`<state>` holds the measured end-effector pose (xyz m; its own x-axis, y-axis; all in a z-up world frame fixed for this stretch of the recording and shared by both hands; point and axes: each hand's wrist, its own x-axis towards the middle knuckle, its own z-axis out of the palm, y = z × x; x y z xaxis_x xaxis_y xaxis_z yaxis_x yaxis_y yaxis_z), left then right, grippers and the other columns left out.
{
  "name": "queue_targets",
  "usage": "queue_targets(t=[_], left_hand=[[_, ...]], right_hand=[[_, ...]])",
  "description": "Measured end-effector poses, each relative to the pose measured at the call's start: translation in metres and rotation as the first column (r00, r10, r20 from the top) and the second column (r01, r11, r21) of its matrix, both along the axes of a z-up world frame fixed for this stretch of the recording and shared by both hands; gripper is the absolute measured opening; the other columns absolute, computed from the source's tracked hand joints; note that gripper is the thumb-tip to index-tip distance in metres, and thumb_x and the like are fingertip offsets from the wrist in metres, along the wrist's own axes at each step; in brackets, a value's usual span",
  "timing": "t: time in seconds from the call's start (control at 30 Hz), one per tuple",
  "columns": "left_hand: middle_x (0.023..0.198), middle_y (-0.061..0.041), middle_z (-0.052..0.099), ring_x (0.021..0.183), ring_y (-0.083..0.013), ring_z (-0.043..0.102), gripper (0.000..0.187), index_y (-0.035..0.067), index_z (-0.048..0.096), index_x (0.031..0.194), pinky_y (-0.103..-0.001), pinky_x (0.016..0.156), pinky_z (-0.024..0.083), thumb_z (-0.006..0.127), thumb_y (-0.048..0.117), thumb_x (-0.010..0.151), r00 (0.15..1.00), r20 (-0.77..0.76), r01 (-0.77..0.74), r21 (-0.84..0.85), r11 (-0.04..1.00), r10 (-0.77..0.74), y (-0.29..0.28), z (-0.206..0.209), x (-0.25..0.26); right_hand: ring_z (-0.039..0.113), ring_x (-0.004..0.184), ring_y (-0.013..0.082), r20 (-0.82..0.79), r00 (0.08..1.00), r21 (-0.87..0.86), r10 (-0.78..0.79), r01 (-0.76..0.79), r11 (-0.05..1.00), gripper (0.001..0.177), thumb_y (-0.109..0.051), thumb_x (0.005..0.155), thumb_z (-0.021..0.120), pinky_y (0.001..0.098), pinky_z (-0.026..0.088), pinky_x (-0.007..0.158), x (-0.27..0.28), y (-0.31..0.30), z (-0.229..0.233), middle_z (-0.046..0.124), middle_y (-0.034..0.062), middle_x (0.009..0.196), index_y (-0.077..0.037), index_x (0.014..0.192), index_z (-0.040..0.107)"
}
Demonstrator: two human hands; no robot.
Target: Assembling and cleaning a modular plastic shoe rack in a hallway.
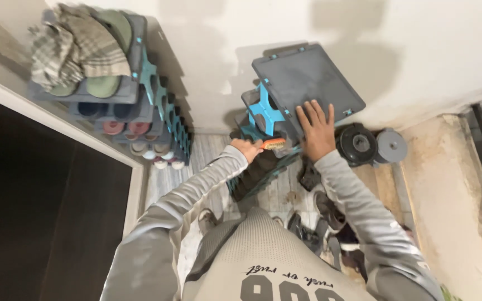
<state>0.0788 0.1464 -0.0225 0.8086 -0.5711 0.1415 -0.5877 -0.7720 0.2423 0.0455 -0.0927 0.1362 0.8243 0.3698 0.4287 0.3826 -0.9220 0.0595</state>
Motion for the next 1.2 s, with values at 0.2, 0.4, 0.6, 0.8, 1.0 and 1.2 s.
queue_targets(t=[0.2, 0.4, 0.6, 0.8, 1.0, 1.2], left_hand=[[0.075, -0.009, 0.074, 0.066, -0.0292, 0.073, 0.011, 0.011, 0.068, 0.089, -0.046, 0.056, 0.058, 0.06, 0.018, 0.088, 0.968, 0.223, 0.113, 0.028, 0.993, -0.116, -0.005, 0.045, 0.066], [0.083, -0.013, 0.076, 0.074, -0.0282, 0.076, 0.019, 0.002, 0.072, 0.1, -0.041, 0.062, 0.06, 0.06, 0.015, 0.092, 0.889, 0.455, 0.037, 0.043, 0.998, -0.053, -0.03, 0.08, 0.052], [0.085, -0.013, 0.076, 0.077, -0.0327, 0.075, 0.017, 0.013, 0.075, 0.094, -0.048, 0.067, 0.059, 0.06, 0.02, 0.088, 0.992, 0.129, -0.009, 0.031, 0.999, 0.005, -0.022, 0.065, 0.07], [0.088, -0.011, 0.078, 0.081, -0.032, 0.076, 0.019, 0.013, 0.073, 0.102, -0.047, 0.067, 0.06, 0.057, 0.018, 0.093, 0.97, 0.237, 0.058, 0.019, 0.998, -0.061, -0.01, 0.055, 0.08], [0.093, -0.014, 0.078, 0.087, -0.0307, 0.077, 0.021, 0.01, 0.073, 0.104, -0.045, 0.074, 0.061, 0.054, 0.019, 0.1, 0.983, 0.183, -0.021, 0.033, 0.999, 0.015, -0.035, 0.089, 0.064], [0.096, -0.018, 0.076, 0.091, -0.037, 0.075, 0.036, 0.01, 0.079, 0.102, -0.051, 0.079, 0.058, 0.056, 0.037, 0.099, 0.915, -0.307, -0.294, -0.065, 0.954, 0.261, -0.027, 0.043, 0.05]], right_hand=[[0.04, 0.147, 0.0332, 0.052, 0.998, -0.245, 0.033, -0.019, 0.969, 0.064, -0.011, 0.085, 0.068, 0.0678, 0.023, 0.121, 0.035, -0.002, -0.023, 0.055, 0.0108, 0.143, -0.007, 0.147, 0.055], [0.039, 0.151, 0.0356, 0.108, 0.993, -0.26, 0.037, -0.007, 0.965, 0.042, -0.01, 0.096, 0.056, 0.0737, 0.026, 0.115, 0.059, -0.012, -0.033, 0.056, 0.0145, 0.139, -0.002, 0.137, 0.059], [0.037, 0.151, 0.037, 0.085, 0.996, -0.233, 0.026, -0.005, 0.972, 0.038, -0.008, 0.093, 0.056, 0.0763, 0.027, 0.112, 0.068, -0.004, -0.043, 0.055, 0.0148, 0.141, -0.002, 0.131, 0.059], [0.033, 0.151, 0.0416, 0.006, 1.0, -0.198, 0.006, -0.005, 0.98, 0.044, -0.005, 0.09, 0.06, 0.0791, 0.026, 0.11, 0.07, -0.008, -0.026, 0.052, 0.0139, 0.143, -0.004, 0.134, 0.056], [0.025, 0.149, 0.0524, -0.093, 0.994, -0.154, -0.057, 0.042, 0.987, 0.062, -0.005, 0.082, 0.063, 0.079, 0.024, 0.11, 0.076, -0.022, -0.045, 0.045, 0.0174, 0.149, -0.009, 0.143, 0.051], [0.022, 0.151, 0.0541, -0.133, 0.989, -0.095, -0.06, 0.047, 0.994, 0.062, -0.004, 0.088, 0.059, 0.0793, 0.024, 0.11, 0.067, -0.019, -0.051, 0.041, 0.0189, 0.156, -0.011, 0.148, 0.048]])
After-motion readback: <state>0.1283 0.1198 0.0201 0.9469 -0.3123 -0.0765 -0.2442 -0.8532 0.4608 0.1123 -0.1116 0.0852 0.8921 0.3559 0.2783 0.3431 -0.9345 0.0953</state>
